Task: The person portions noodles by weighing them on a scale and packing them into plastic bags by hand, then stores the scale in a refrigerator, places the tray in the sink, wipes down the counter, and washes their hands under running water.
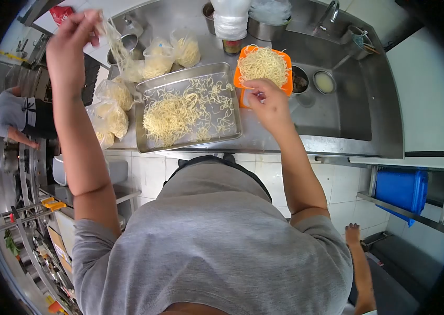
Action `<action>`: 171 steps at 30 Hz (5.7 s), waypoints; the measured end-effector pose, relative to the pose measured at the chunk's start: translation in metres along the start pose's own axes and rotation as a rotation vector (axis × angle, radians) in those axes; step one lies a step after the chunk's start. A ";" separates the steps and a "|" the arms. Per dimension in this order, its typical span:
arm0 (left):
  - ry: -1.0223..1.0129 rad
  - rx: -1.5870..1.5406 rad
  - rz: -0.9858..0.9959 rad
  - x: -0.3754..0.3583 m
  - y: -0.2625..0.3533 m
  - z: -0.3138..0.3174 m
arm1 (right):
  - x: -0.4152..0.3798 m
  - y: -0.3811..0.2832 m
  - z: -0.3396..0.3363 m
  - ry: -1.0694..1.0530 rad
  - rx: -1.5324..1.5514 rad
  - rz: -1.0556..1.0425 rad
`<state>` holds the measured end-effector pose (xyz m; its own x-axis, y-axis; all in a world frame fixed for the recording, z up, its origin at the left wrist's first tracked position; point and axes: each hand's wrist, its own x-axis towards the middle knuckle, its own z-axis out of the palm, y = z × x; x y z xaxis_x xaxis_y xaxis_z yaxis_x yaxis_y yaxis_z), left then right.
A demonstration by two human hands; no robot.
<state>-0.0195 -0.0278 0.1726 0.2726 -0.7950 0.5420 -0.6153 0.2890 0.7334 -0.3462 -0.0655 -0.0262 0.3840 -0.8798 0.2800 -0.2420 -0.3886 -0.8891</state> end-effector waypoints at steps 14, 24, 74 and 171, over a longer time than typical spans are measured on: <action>-0.460 -0.476 -0.177 0.047 0.095 0.137 | -0.035 0.006 -0.049 0.257 0.080 0.231; -0.165 0.702 0.464 0.074 -0.052 0.260 | -0.063 0.016 -0.062 0.379 -0.025 0.272; -0.098 0.302 0.242 -0.148 -0.034 0.112 | 0.048 -0.035 0.087 -0.145 0.103 -0.105; -0.253 0.151 -0.230 -0.165 -0.093 0.113 | 0.070 -0.017 0.144 -0.762 -0.646 -0.041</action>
<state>-0.0912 0.0164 -0.0312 0.2368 -0.9420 0.2376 -0.6664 0.0204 0.7453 -0.1870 -0.0809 -0.0442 0.8170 -0.5400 -0.2025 -0.5670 -0.6877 -0.4534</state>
